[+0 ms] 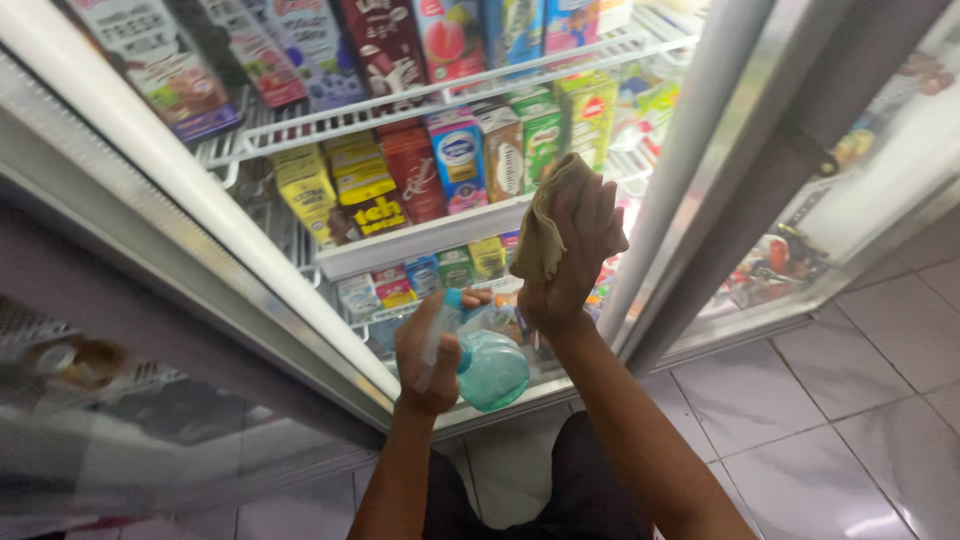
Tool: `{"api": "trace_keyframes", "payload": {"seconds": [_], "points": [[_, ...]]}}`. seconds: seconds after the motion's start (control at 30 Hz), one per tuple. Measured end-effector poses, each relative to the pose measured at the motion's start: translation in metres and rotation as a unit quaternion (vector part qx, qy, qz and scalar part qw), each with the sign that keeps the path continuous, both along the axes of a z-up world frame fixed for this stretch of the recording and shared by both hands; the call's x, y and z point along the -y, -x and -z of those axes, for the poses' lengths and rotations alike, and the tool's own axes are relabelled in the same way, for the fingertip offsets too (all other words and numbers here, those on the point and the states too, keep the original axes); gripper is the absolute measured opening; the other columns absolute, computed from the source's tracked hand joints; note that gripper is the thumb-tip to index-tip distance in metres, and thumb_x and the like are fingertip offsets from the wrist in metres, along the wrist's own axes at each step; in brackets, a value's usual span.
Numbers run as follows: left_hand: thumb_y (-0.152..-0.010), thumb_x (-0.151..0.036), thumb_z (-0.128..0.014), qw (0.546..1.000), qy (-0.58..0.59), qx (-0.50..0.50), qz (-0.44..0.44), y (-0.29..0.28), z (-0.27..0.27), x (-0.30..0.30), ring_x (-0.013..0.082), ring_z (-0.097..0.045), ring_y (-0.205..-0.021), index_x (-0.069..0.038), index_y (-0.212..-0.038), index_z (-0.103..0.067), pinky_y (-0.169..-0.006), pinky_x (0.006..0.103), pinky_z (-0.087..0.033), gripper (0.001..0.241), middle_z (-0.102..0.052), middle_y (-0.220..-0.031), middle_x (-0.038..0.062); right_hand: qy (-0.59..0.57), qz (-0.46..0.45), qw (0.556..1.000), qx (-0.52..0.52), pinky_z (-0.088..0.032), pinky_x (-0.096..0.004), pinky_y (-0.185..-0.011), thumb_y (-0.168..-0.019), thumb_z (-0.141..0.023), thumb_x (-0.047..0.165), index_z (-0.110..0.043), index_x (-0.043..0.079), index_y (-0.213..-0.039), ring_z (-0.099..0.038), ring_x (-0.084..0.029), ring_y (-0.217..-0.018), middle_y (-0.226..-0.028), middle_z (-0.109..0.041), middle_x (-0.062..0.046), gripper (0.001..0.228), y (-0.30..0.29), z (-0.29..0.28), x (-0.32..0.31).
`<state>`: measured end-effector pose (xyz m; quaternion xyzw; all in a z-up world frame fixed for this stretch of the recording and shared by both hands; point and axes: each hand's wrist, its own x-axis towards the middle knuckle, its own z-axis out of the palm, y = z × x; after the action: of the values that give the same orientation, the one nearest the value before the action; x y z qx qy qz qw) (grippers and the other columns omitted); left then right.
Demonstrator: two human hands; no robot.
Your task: The person cleans the glass door of a refrigerator using a spray bottle and a cloth, wiping the surface in repeated motions.
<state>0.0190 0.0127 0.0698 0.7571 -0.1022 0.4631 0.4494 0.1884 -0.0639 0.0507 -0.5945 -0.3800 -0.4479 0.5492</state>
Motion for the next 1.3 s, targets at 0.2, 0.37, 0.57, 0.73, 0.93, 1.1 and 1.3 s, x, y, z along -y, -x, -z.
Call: {"api": "trace_keyframes", "payload": {"seconds": [0.2,0.37,0.57,0.73,0.93,1.1,1.3], "points": [[-0.104,-0.069,-0.046,0.991,0.064,0.054,-0.108,0.064,0.029,-0.038,0.0308,-0.068,-0.119,0.005,-0.113,-0.062,-0.106,0.0431,-0.052,0.076,-0.07,-0.121,0.021,0.067,-0.015,0.991,0.118,-0.003,-0.06,-0.128,-0.099,-0.056,0.017,-0.062,0.003,-0.143,-0.03,-0.049,-0.152,-0.157,-0.046,-0.024,0.047,0.056,-0.012,-0.045],[-0.104,-0.069,-0.044,0.965,0.094,0.153,-0.191,0.1,0.053,-0.057,0.0329,-0.067,-0.12,0.011,-0.11,-0.06,-0.108,0.048,-0.053,0.081,-0.068,-0.121,0.023,0.114,-0.011,0.971,0.211,-0.004,-0.057,-0.128,-0.103,-0.062,0.022,-0.066,0.016,-0.147,-0.034,-0.035,-0.153,-0.159,-0.05,-0.01,0.045,0.106,-0.03,-0.081],[-0.109,-0.065,-0.038,0.929,0.038,0.187,-0.316,0.113,0.059,-0.061,0.0364,-0.056,-0.134,0.012,-0.101,-0.063,-0.115,0.0481,-0.048,0.081,-0.053,-0.141,0.029,0.193,-0.001,0.917,0.35,-0.003,-0.053,-0.128,-0.097,-0.06,0.02,-0.067,0.026,-0.147,-0.036,-0.022,-0.154,-0.162,-0.048,0.004,0.051,0.118,-0.027,-0.092],[-0.108,-0.06,-0.042,0.937,0.008,0.106,-0.333,0.121,0.048,-0.056,0.0368,-0.061,-0.134,0.011,-0.101,-0.067,-0.106,0.0408,-0.051,0.076,-0.041,-0.158,0.038,0.196,0.012,0.908,0.371,-0.005,-0.051,-0.13,-0.104,-0.059,0.027,-0.068,0.026,-0.147,-0.038,-0.022,-0.152,-0.16,-0.051,0.003,0.044,0.089,-0.017,-0.069],[-0.104,-0.057,-0.046,0.949,0.031,0.052,-0.31,0.133,0.033,-0.055,0.0329,-0.067,-0.115,0.012,-0.105,-0.067,-0.096,0.0384,-0.057,0.072,-0.042,-0.156,0.039,0.121,-0.032,0.956,0.266,-0.009,-0.051,-0.128,-0.102,-0.068,0.016,-0.069,0.02,-0.144,-0.045,-0.03,-0.149,-0.155,-0.057,-0.002,0.042,0.106,-0.038,-0.079],[-0.109,-0.057,-0.043,0.957,-0.019,0.061,-0.284,0.146,0.031,-0.052,0.0394,-0.052,-0.146,0.009,-0.105,-0.068,-0.12,0.0449,-0.042,0.07,-0.043,-0.159,0.036,0.153,-0.006,0.948,0.278,-0.011,-0.05,-0.128,-0.093,-0.063,0.003,-0.069,0.022,-0.143,-0.047,-0.024,-0.149,-0.155,-0.058,0.003,0.053,0.133,-0.054,-0.096],[-0.106,-0.059,-0.044,0.958,0.001,0.035,-0.284,0.144,0.036,-0.048,0.039,-0.055,-0.143,0.01,-0.104,-0.069,-0.115,0.0436,-0.045,0.073,-0.042,-0.159,0.036,0.22,-0.017,0.896,0.385,-0.008,-0.053,-0.127,-0.101,-0.061,0.019,-0.065,0.025,-0.147,-0.047,-0.019,-0.147,-0.156,-0.056,0.006,0.047,0.116,-0.026,-0.083]]}}
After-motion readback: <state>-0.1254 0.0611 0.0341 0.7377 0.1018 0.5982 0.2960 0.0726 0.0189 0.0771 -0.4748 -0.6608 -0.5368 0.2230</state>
